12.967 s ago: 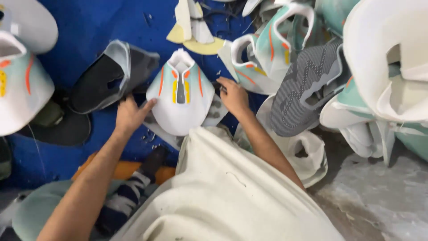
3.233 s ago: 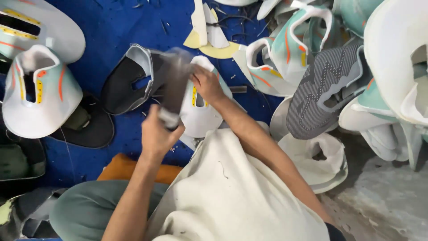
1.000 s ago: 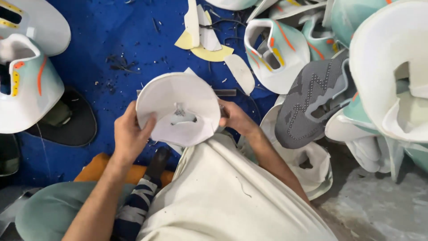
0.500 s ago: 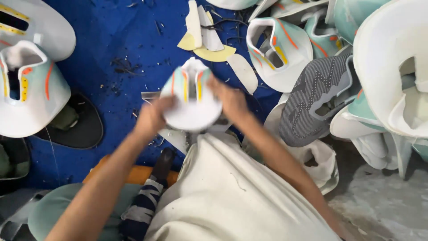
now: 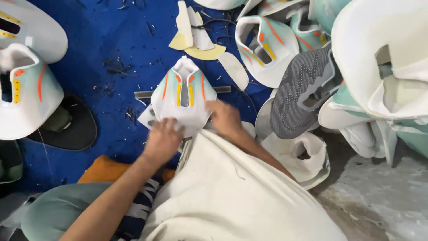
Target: The person punches holes into shoe upper components using a manual punch tool and a mallet.
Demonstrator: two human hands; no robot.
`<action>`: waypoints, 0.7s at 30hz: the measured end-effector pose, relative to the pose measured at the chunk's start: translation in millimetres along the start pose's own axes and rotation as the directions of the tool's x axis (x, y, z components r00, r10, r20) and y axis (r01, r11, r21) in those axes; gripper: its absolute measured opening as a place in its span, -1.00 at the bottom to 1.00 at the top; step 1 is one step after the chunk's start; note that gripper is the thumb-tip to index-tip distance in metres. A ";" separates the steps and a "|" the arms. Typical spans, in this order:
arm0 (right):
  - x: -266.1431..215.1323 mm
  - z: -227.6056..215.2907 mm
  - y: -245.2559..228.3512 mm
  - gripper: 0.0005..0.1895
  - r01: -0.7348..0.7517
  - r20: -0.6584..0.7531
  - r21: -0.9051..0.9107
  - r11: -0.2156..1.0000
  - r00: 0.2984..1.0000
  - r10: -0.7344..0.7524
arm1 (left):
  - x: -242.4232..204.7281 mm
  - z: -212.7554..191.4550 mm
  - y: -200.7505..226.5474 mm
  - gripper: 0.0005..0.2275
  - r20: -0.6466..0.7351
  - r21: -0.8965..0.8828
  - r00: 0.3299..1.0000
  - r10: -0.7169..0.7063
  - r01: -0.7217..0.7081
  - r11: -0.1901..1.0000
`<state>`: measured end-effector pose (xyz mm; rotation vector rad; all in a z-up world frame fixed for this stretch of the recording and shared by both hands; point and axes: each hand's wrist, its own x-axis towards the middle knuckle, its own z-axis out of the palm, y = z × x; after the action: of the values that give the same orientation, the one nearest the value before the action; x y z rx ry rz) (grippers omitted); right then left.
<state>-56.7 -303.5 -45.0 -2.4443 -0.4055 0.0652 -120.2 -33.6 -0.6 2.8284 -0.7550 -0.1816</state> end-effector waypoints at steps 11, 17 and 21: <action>21.9 -40.9 24.0 -0.49 -0.141 -0.028 -0.120 0.983 0.990 0.138 | 64.9 24.1 -85.4 -0.43 0.095 -0.695 0.732 -0.675 0.534 0.481; 35.1 -21.2 72.7 -0.75 -0.444 0.005 0.393 0.805 0.877 0.481 | 44.6 47.3 -92.8 -0.41 -0.028 -0.615 0.816 -0.578 0.442 0.653; 57.1 -23.1 17.7 -0.86 -0.295 0.173 0.798 0.526 0.948 0.269 | 9.1 -34.6 -43.4 -0.31 -0.189 -0.377 0.890 -0.415 0.325 0.867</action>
<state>5.8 -313.1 -34.6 -1.5319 0.0492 0.3518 -85.7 4.4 22.4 2.5625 -0.0944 0.0132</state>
